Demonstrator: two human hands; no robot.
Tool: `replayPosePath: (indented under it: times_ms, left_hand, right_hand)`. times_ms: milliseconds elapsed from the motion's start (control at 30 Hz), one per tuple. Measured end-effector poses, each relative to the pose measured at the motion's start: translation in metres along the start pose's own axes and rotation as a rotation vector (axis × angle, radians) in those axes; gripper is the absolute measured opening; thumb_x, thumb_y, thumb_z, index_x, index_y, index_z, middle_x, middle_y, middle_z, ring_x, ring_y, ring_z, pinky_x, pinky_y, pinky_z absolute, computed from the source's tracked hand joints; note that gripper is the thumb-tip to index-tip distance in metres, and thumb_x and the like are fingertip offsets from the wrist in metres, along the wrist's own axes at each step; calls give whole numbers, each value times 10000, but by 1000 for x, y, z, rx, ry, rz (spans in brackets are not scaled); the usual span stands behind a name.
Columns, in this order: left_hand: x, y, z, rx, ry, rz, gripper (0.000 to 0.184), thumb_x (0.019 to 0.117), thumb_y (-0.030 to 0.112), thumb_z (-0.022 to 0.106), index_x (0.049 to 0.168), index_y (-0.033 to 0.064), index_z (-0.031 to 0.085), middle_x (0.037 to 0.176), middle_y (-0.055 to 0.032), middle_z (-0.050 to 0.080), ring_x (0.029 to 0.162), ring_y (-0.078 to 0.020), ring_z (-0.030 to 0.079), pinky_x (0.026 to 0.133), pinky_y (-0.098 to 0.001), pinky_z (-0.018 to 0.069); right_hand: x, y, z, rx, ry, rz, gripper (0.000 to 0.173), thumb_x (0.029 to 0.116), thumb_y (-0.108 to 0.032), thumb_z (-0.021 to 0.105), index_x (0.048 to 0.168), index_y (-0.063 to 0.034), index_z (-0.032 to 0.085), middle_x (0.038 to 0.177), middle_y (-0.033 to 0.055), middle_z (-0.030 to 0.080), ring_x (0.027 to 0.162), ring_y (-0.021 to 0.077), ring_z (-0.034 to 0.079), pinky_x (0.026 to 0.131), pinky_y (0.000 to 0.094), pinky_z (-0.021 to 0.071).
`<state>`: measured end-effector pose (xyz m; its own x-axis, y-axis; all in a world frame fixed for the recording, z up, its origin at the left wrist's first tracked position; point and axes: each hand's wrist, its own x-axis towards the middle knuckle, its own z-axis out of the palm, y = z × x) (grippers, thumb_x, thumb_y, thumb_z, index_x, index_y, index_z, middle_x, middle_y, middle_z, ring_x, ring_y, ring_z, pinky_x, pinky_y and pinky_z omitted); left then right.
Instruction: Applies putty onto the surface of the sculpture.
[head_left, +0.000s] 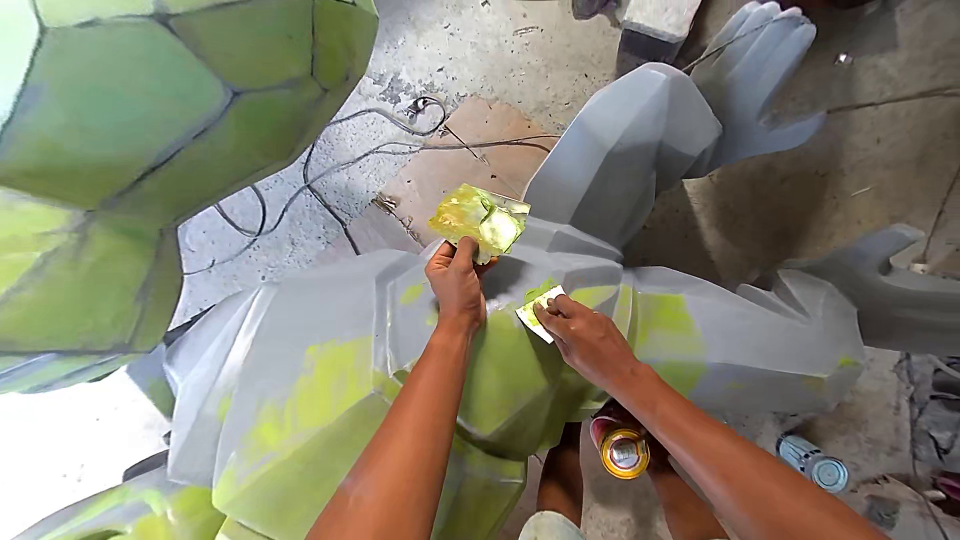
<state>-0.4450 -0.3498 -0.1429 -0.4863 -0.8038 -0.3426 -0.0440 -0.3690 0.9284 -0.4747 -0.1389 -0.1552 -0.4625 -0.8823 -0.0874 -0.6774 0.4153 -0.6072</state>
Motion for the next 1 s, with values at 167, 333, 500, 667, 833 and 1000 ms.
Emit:
replayPosePath:
  times_ms: [167,333,500,667,833,1000]
  left_hand:
    - [10,11,-2,-64,48,-83,120,1019,75,540,923,69,611,838,-54,690,746,-160,700,713,-328,619]
    - [37,21,-13,80,38,17,108,1008,80,565,924,55,629,827,-50,712,743,-166,721,715,-351,637]
    - [44,2,-23,187,-3,68,116,996,82,597,925,26,670,819,-63,723,737,-180,732,709,-376,646]
    - [45,-1,-24,199,4,86,100,978,74,613,910,34,674,813,-59,720,734,-177,733,708,-385,649]
    - [46,1,-23,223,19,71,96,973,77,628,905,37,682,805,-51,720,733,-167,730,707,-373,647]
    - [45,0,-23,238,0,82,88,952,72,641,880,43,682,775,-44,712,700,-160,721,681,-367,645]
  right_hand:
    - [-5,23,-20,31,-37,-127,311,915,-186,658,1213,-187,749,1045,47,648,870,178,663,670,355,585]
    - [21,23,-23,184,30,140,400,979,-120,575,1346,-225,694,1215,55,646,996,181,669,785,399,600]
    - [22,-28,-20,221,1,308,364,964,-131,591,1280,-246,730,1109,27,654,993,184,646,794,416,578]
    - [0,-58,-11,153,-87,260,427,966,-196,612,1373,-316,663,1209,8,625,1079,179,615,809,364,572]
    - [1,-27,-21,248,1,115,338,974,-209,581,1267,-276,734,1127,-32,694,988,115,675,788,371,601]
    - [20,37,-4,226,180,30,399,965,-80,599,1332,-196,703,1260,17,670,1086,121,668,862,344,610]
